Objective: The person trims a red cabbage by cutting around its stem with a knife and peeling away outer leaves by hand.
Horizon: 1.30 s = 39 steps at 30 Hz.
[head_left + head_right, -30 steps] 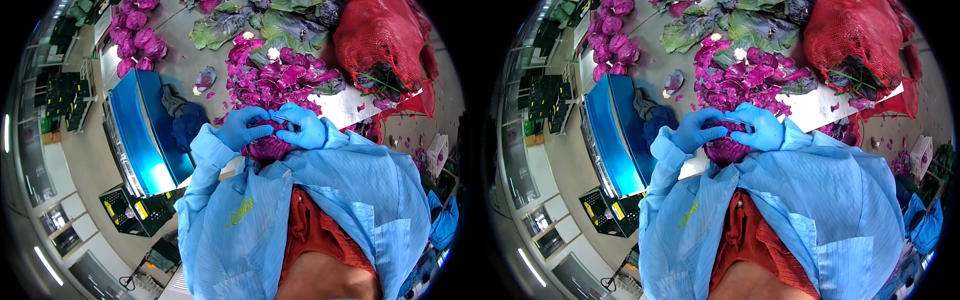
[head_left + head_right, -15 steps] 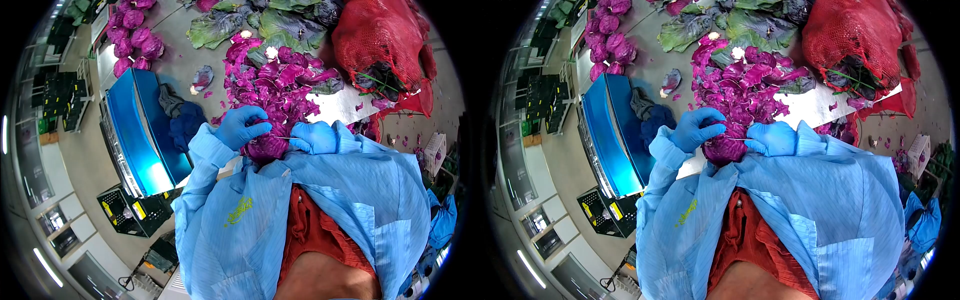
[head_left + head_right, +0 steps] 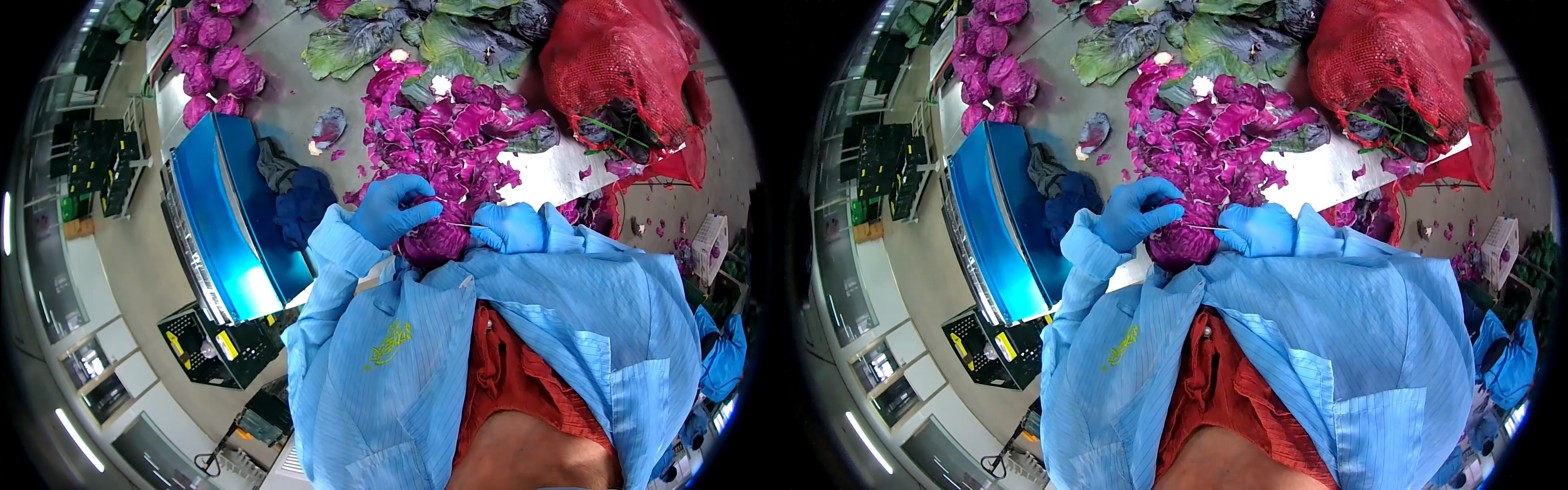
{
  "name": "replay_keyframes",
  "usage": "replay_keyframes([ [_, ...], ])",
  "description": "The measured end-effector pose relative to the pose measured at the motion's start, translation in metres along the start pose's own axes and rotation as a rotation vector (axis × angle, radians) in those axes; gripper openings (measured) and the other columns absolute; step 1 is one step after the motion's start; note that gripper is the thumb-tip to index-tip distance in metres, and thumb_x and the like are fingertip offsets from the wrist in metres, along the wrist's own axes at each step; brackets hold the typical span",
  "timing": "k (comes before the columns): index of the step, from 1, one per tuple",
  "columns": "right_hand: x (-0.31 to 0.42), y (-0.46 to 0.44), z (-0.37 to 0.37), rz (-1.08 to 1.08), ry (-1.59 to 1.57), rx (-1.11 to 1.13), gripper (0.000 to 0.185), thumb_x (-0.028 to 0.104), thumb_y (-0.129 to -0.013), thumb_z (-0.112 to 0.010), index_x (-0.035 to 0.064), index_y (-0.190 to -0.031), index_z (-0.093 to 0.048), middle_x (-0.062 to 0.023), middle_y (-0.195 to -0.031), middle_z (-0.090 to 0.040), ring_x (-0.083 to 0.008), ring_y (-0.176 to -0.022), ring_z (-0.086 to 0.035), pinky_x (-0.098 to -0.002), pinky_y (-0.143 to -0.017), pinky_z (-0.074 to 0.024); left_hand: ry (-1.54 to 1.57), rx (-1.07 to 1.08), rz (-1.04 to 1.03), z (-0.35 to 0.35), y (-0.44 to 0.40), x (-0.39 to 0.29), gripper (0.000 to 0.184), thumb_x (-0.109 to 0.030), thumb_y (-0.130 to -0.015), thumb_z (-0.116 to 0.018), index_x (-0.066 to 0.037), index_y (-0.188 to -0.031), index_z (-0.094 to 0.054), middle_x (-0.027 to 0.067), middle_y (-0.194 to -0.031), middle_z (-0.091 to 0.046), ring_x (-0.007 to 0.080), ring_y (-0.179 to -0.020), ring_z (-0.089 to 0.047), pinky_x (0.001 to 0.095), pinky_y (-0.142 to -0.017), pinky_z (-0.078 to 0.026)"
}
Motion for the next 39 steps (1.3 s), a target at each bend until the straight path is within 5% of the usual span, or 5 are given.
replay_keyframes([
  [9,0.007,0.005,-0.003,0.025,0.071,-0.105,0.029,0.038,-0.093,-0.047,0.0102,-0.100,-0.054,-0.0145,-0.083,-0.057,-0.0358,-0.063,-0.060,-0.0460,-0.053,-0.0481,0.048,-0.085,-0.052,0.001,0.003,-0.004,0.024,-0.022,-0.078,-0.074,-0.005,-0.092,-0.065,0.0043,-0.079,-0.061,0.0114,-0.070,-0.056,0.0280,-0.065,-0.047],
  [18,0.007,0.010,-0.004,0.015,0.088,-0.230,0.025,0.035,-0.092,-0.049,0.0119,-0.101,-0.054,-0.0137,-0.080,-0.058,-0.0351,-0.059,-0.059,-0.0459,-0.050,-0.0472,-0.041,-0.073,-0.051,-0.001,0.004,-0.003,0.023,-0.017,-0.080,-0.073,-0.003,-0.097,-0.065,0.0023,-0.083,-0.064,0.0067,-0.071,-0.052,0.0242,-0.066,-0.045],
  [21,0.013,0.009,-0.001,0.006,0.079,-0.289,0.025,0.035,-0.092,-0.049,0.0114,-0.098,-0.054,-0.0133,-0.079,-0.058,-0.0342,-0.059,-0.059,-0.0454,-0.049,-0.0467,-0.009,-0.139,-0.088,-0.002,0.004,0.000,0.024,-0.024,-0.077,-0.074,-0.006,-0.087,-0.063,0.0058,-0.074,-0.058,0.0141,-0.066,-0.054,0.0295,-0.062,-0.045],
  [29,0.008,0.012,-0.005,-0.024,0.184,-0.393,0.027,0.038,-0.091,-0.051,0.0115,-0.086,-0.056,-0.0128,-0.072,-0.059,-0.0336,-0.055,-0.058,-0.0439,-0.047,-0.0448,-0.038,-0.148,-0.078,-0.002,0.004,0.001,0.026,-0.027,-0.077,-0.074,-0.005,-0.087,-0.064,0.0074,-0.070,-0.057,0.0149,-0.062,-0.053,0.0303,-0.058,-0.045],
  [39,-0.006,0.008,-0.007,-0.103,0.112,-0.391,0.027,0.038,-0.091,-0.050,0.0116,-0.090,-0.057,-0.0128,-0.077,-0.059,-0.0333,-0.061,-0.060,-0.0432,-0.051,-0.0465,-0.042,-0.161,-0.043,-0.003,0.004,0.006,0.029,-0.031,-0.078,-0.073,-0.005,-0.086,-0.064,0.0089,-0.068,-0.056,0.0166,-0.061,-0.054,0.0310,-0.058,-0.045],
])
Point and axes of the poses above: each hand's wrist, its own y-axis away from the middle knuckle, its own z-axis out of the back of the hand, x = y × z, the point moved 7 cm from there along -y, towards the middle knuckle
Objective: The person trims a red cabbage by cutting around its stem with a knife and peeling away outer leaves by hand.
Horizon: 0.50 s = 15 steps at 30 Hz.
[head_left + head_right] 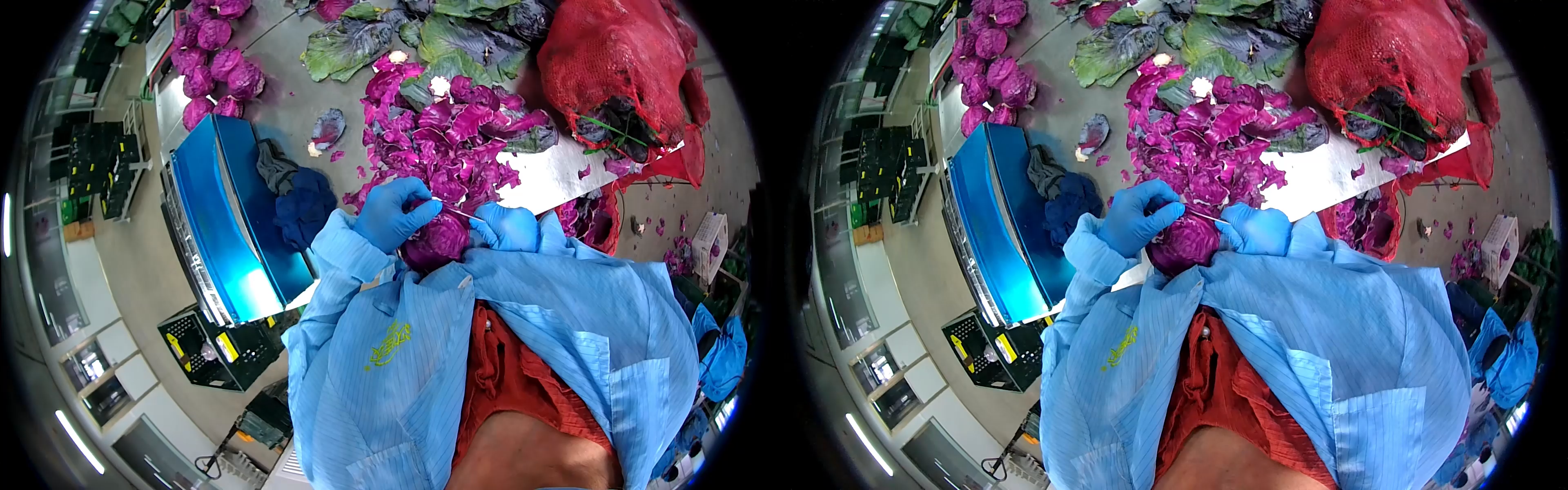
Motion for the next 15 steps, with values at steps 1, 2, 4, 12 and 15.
replay_keyframes([
  [1,0.000,0.002,-0.003,-0.013,0.015,0.023,0.030,0.041,-0.091,-0.049,0.0121,-0.091,-0.057,-0.0117,-0.080,-0.060,-0.0329,-0.062,-0.061,-0.0432,-0.052,-0.0472,-0.010,0.001,-0.005,0.000,0.002,-0.001,0.028,-0.031,-0.078,-0.073,-0.005,-0.086,-0.064,0.0088,-0.068,-0.057,0.0168,-0.061,-0.054,0.0312,-0.058,-0.045],
  [2,-0.001,0.003,-0.005,-0.026,0.032,0.044,0.033,0.044,-0.092,-0.047,0.0127,-0.092,-0.057,-0.0106,-0.083,-0.061,-0.0325,-0.063,-0.062,-0.0431,-0.052,-0.0479,-0.020,0.002,-0.013,0.001,0.002,-0.002,0.028,-0.031,-0.078,-0.073,-0.005,-0.086,-0.064,0.0087,-0.069,-0.057,0.0169,-0.061,-0.054,0.0313,-0.058,-0.045],
  [4,0.001,0.002,-0.002,-0.021,0.027,0.060,0.033,0.044,-0.092,-0.047,0.0126,-0.093,-0.058,-0.0110,-0.084,-0.061,-0.0331,-0.064,-0.062,-0.0442,-0.054,-0.0487,-0.017,0.001,-0.024,0.001,0.001,-0.004,0.028,-0.031,-0.078,-0.072,-0.005,-0.086,-0.064,0.0084,-0.069,-0.057,0.0171,-0.062,-0.054,0.0315,-0.059,-0.045],
  [12,0.017,-0.007,0.009,0.099,-0.154,0.343,0.032,0.041,-0.092,-0.049,0.0106,-0.094,-0.059,-0.0141,-0.083,-0.062,-0.0362,-0.067,-0.063,-0.0467,-0.058,-0.0508,-0.028,0.085,0.022,0.000,-0.001,-0.005,0.022,-0.020,-0.083,-0.071,-0.002,-0.094,-0.065,0.0034,-0.078,-0.062,0.0081,-0.072,-0.055,0.0255,-0.066,-0.046],
  [15,0.013,-0.006,0.005,0.083,-0.153,0.340,0.032,0.041,-0.093,-0.049,0.0107,-0.095,-0.058,-0.0150,-0.085,-0.062,-0.0364,-0.067,-0.063,-0.0472,-0.057,-0.0508,-0.019,0.087,0.048,0.000,-0.001,-0.005,0.022,-0.021,-0.083,-0.071,-0.003,-0.094,-0.065,0.0036,-0.079,-0.062,0.0081,-0.073,-0.055,0.0256,-0.067,-0.046],
])
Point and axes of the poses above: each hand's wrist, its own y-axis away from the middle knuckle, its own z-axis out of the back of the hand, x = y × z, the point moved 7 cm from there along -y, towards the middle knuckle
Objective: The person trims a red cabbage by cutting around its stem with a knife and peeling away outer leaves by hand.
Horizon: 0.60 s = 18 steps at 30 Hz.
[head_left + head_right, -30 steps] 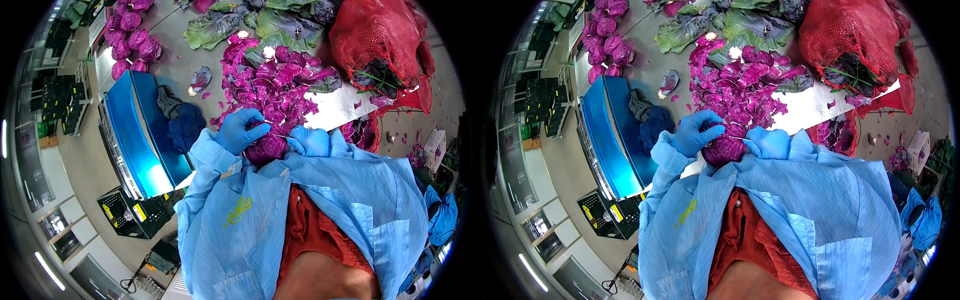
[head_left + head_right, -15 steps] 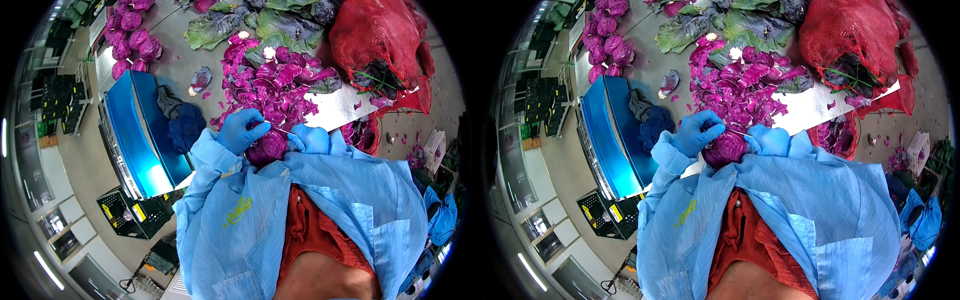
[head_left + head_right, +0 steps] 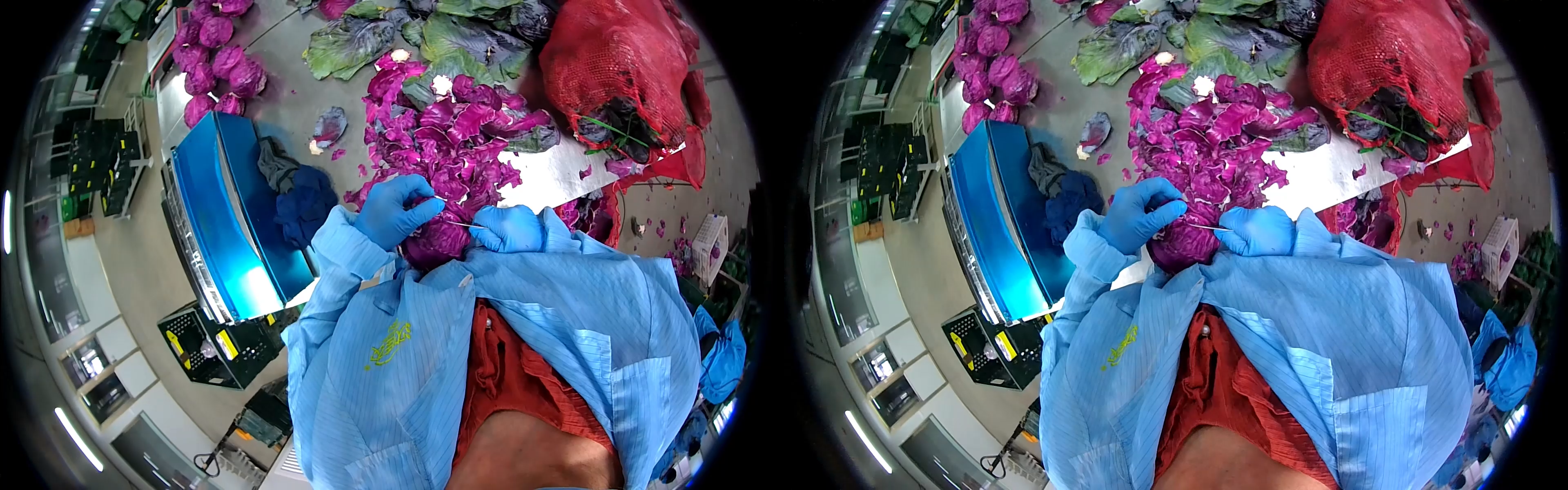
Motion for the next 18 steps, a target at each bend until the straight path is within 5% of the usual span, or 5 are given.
replay_keyframes([
  [8,0.003,0.002,0.004,0.011,0.092,-0.100,0.024,0.033,-0.093,-0.049,0.0105,-0.096,-0.055,-0.0139,-0.079,-0.058,-0.0343,-0.059,-0.060,-0.0455,-0.051,-0.0468,-0.009,-0.006,-0.014,-0.001,-0.001,0.002,0.022,-0.020,-0.083,-0.070,-0.002,-0.094,-0.065,0.0040,-0.079,-0.063,0.0085,-0.072,-0.056,0.0262,-0.067,-0.047],
  [18,0.006,0.001,0.008,-0.041,0.202,-0.182,0.028,0.039,-0.092,-0.048,0.0120,-0.095,-0.054,-0.0128,-0.081,-0.058,-0.0324,-0.059,-0.061,-0.0437,-0.049,-0.0479,0.012,0.031,-0.022,-0.001,-0.003,0.002,0.021,-0.020,-0.085,-0.069,-0.002,-0.095,-0.064,0.0046,-0.081,-0.064,0.0086,-0.074,-0.057,0.0261,-0.067,-0.047],
])
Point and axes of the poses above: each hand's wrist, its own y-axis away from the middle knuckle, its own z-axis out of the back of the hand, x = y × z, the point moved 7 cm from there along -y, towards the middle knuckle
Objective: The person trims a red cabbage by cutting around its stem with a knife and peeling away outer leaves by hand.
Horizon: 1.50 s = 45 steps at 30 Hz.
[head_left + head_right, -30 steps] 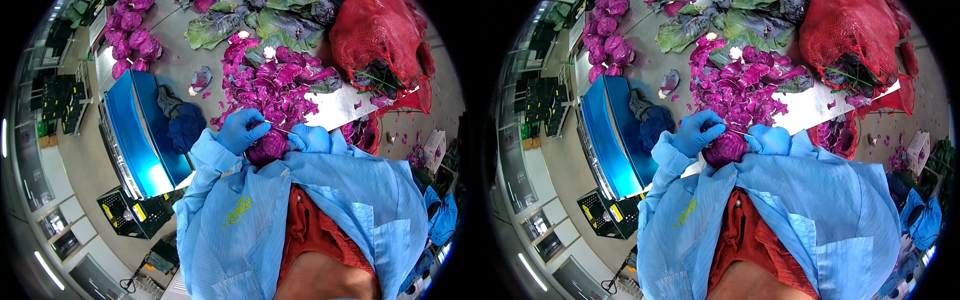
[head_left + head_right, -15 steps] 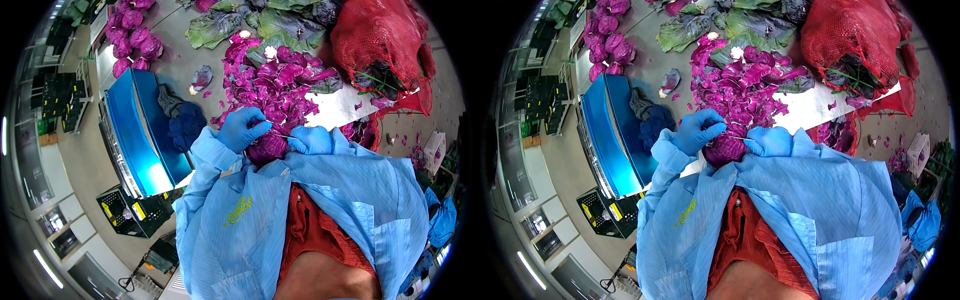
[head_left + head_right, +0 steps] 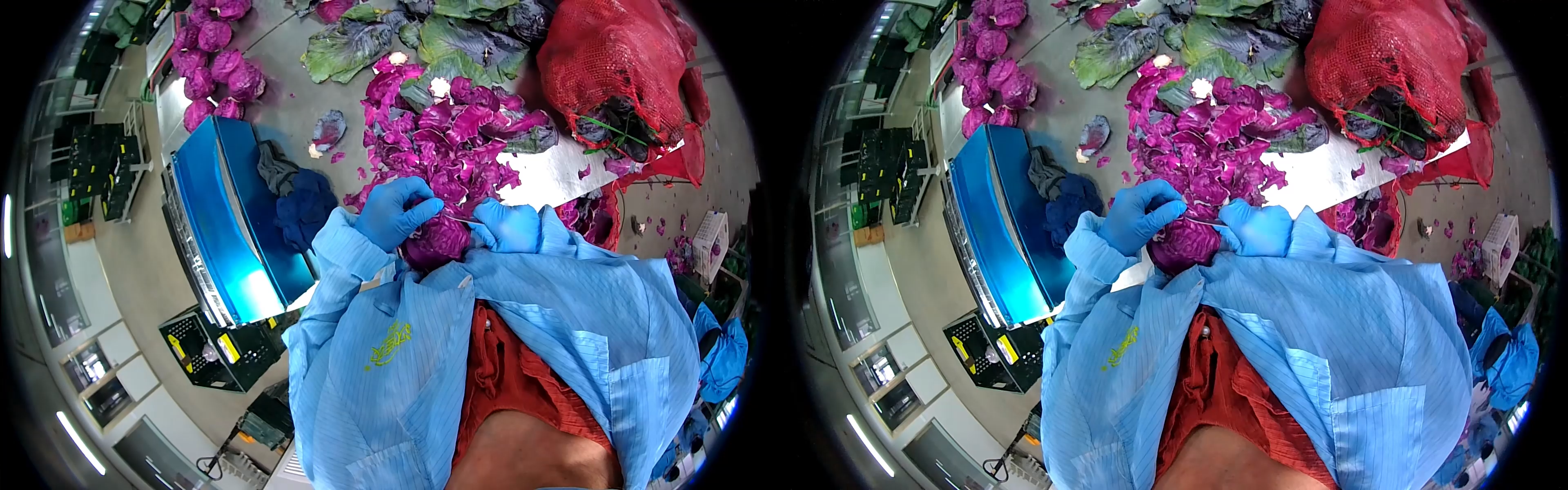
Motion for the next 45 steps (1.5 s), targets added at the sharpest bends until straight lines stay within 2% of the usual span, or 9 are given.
replay_keyframes([
  [5,-0.002,-0.002,0.001,0.001,-0.105,0.085,0.031,0.041,-0.089,-0.055,0.0117,-0.097,-0.055,-0.0130,-0.082,-0.059,-0.0322,-0.062,-0.062,-0.0428,-0.054,-0.0505,0.030,0.014,0.028,0.000,0.002,0.001,0.021,-0.021,-0.086,-0.068,-0.002,-0.095,-0.064,0.0041,-0.080,-0.064,0.0085,-0.072,-0.057,0.0256,-0.066,-0.047],
  [8,0.000,0.000,0.014,-0.002,-0.188,-0.036,0.034,0.038,-0.084,-0.066,0.0116,-0.103,-0.056,-0.0108,-0.083,-0.059,-0.0297,-0.064,-0.063,-0.0399,-0.055,-0.0510,0.003,0.033,0.004,0.002,0.000,-0.008,0.021,-0.022,-0.085,-0.068,-0.003,-0.094,-0.064,0.0032,-0.075,-0.061,0.0077,-0.069,-0.054,0.0255,-0.063,-0.045],
  [11,0.011,-0.008,0.023,0.255,-0.302,-0.179,0.044,0.034,-0.078,-0.074,0.0119,-0.112,-0.055,-0.0088,-0.089,-0.059,-0.0268,-0.069,-0.063,-0.0368,-0.055,-0.0513,0.030,0.034,0.013,0.002,0.000,-0.012,0.021,-0.023,-0.085,-0.068,-0.004,-0.093,-0.064,0.0018,-0.070,-0.057,0.0067,-0.064,-0.050,0.0256,-0.058,-0.042],
  [18,0.018,-0.032,0.010,0.293,-0.209,0.017,0.053,0.034,-0.081,-0.071,0.0117,-0.124,-0.050,-0.0078,-0.097,-0.055,-0.0256,-0.073,-0.062,-0.0352,-0.057,-0.0519,-0.011,0.034,0.036,0.001,0.000,-0.011,0.020,-0.024,-0.085,-0.068,-0.005,-0.090,-0.063,-0.0003,-0.063,-0.052,0.0053,-0.059,-0.046,0.0243,-0.054,-0.040],
  [25,0.037,-0.030,0.023,0.488,-0.026,-0.104,0.039,0.013,-0.072,-0.069,0.0094,-0.108,-0.055,-0.0055,-0.084,-0.056,-0.0239,-0.063,-0.060,-0.0344,-0.048,-0.0500,-0.065,0.017,0.013,0.000,-0.001,-0.009,0.020,-0.023,-0.084,-0.068,-0.004,-0.088,-0.063,0.0002,-0.065,-0.055,0.0046,-0.059,-0.047,0.0247,-0.054,-0.040],
  [34,0.048,-0.036,0.031,0.410,-0.181,-0.077,0.021,0.011,-0.073,-0.069,0.0084,-0.088,-0.055,-0.0076,-0.075,-0.053,-0.0244,-0.059,-0.060,-0.0366,-0.047,-0.0486,-0.025,0.074,0.039,0.001,-0.002,-0.008,0.021,-0.023,-0.083,-0.070,-0.004,-0.090,-0.064,0.0012,-0.068,-0.059,0.0039,-0.060,-0.050,0.0238,-0.054,-0.041],
  [40,0.057,-0.036,0.036,0.457,-0.233,-0.064,0.020,0.011,-0.072,-0.072,0.0081,-0.083,-0.055,-0.0069,-0.074,-0.056,-0.0226,-0.060,-0.060,-0.0347,-0.047,-0.0480,0.001,0.076,0.007,0.000,-0.004,-0.002,0.022,-0.023,-0.083,-0.070,-0.003,-0.090,-0.064,0.0020,-0.070,-0.061,0.0045,-0.060,-0.052,0.0233,-0.055,-0.042],
  [43,0.055,-0.037,0.048,0.330,-0.252,-0.027,0.015,0.009,-0.077,-0.072,0.0056,-0.081,-0.058,-0.0074,-0.075,-0.059,-0.0204,-0.064,-0.061,-0.0328,-0.055,-0.0504,0.007,0.070,0.022,0.001,-0.003,-0.002,0.022,-0.023,-0.083,-0.069,-0.004,-0.090,-0.065,0.0021,-0.070,-0.061,0.0050,-0.061,-0.052,0.0236,-0.056,-0.043],
  [45,0.053,-0.037,0.063,0.352,-0.441,-0.107,0.013,0.008,-0.078,-0.071,0.0051,-0.083,-0.059,-0.0070,-0.077,-0.059,-0.0169,-0.065,-0.062,-0.0290,-0.055,-0.0490,0.009,0.081,0.040,0.001,-0.003,-0.001,0.021,-0.023,-0.083,-0.069,-0.004,-0.090,-0.065,0.0021,-0.070,-0.061,0.0052,-0.062,-0.053,0.0238,-0.057,-0.043],
])
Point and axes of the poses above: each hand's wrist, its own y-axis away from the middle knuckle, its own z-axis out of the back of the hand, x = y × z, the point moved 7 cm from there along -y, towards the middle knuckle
